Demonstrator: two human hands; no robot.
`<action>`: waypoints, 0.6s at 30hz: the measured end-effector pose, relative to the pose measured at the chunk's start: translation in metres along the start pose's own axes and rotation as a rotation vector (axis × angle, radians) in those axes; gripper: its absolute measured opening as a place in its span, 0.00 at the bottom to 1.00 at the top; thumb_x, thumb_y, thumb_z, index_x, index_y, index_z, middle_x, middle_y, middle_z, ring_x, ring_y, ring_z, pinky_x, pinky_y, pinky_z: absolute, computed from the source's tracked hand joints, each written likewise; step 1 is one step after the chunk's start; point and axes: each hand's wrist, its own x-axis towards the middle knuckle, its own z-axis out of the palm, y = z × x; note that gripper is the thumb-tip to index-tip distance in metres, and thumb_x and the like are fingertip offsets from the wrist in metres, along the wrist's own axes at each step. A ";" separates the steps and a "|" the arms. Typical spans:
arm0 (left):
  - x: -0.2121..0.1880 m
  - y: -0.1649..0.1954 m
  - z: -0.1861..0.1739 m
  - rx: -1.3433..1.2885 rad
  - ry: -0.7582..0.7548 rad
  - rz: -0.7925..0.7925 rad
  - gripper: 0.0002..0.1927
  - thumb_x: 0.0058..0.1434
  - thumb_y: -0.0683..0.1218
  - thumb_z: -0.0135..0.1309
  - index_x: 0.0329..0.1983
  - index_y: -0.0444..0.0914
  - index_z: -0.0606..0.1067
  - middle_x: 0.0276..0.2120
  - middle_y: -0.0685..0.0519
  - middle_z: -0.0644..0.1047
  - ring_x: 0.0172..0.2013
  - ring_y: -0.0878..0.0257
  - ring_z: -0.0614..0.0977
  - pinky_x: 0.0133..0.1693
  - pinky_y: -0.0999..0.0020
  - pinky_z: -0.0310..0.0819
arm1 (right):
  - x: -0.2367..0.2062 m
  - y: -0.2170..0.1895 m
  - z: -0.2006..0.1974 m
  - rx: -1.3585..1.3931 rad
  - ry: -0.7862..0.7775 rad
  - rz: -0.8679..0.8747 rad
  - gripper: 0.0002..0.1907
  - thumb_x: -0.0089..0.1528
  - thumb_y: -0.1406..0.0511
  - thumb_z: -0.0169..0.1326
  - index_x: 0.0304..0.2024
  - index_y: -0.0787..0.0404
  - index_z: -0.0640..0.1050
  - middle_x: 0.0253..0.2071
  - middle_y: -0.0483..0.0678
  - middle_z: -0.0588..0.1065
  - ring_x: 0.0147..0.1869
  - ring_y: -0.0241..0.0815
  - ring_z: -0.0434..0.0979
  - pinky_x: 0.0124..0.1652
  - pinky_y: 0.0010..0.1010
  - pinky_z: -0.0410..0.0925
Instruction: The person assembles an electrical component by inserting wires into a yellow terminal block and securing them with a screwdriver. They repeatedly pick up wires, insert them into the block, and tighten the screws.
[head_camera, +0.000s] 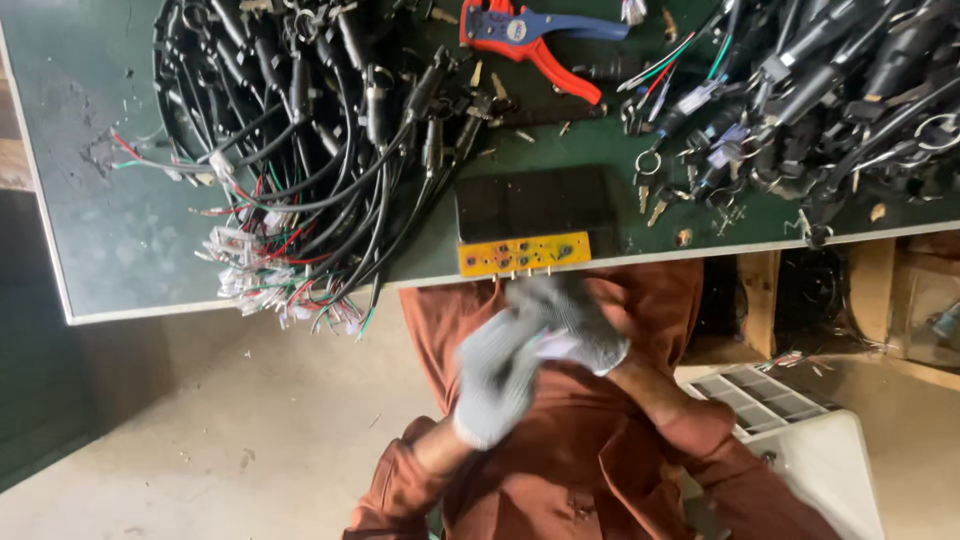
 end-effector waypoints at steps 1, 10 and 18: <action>0.008 -0.015 0.002 0.263 -0.114 0.052 0.07 0.68 0.41 0.57 0.46 0.33 0.79 0.31 0.53 0.72 0.30 0.66 0.72 0.33 0.72 0.67 | -0.001 0.007 0.003 0.033 0.045 0.014 0.14 0.62 0.67 0.55 0.50 0.58 0.79 0.45 0.50 0.78 0.44 0.46 0.77 0.44 0.38 0.70; 0.021 -0.082 0.005 0.093 -0.046 -0.200 0.09 0.63 0.41 0.63 0.45 0.36 0.82 0.36 0.54 0.84 0.34 0.71 0.81 0.38 0.73 0.78 | -0.041 0.012 -0.020 0.982 0.212 0.332 0.18 0.62 0.70 0.59 0.55 0.68 0.77 0.52 0.47 0.78 0.52 0.29 0.76 0.46 0.19 0.71; 0.029 -0.070 0.009 0.241 0.199 -0.025 0.08 0.67 0.42 0.61 0.34 0.33 0.77 0.25 0.51 0.73 0.28 0.66 0.72 0.33 0.68 0.69 | -0.027 0.003 -0.003 1.477 0.352 0.497 0.04 0.66 0.70 0.60 0.42 0.65 0.80 0.39 0.44 0.79 0.38 0.30 0.75 0.40 0.23 0.69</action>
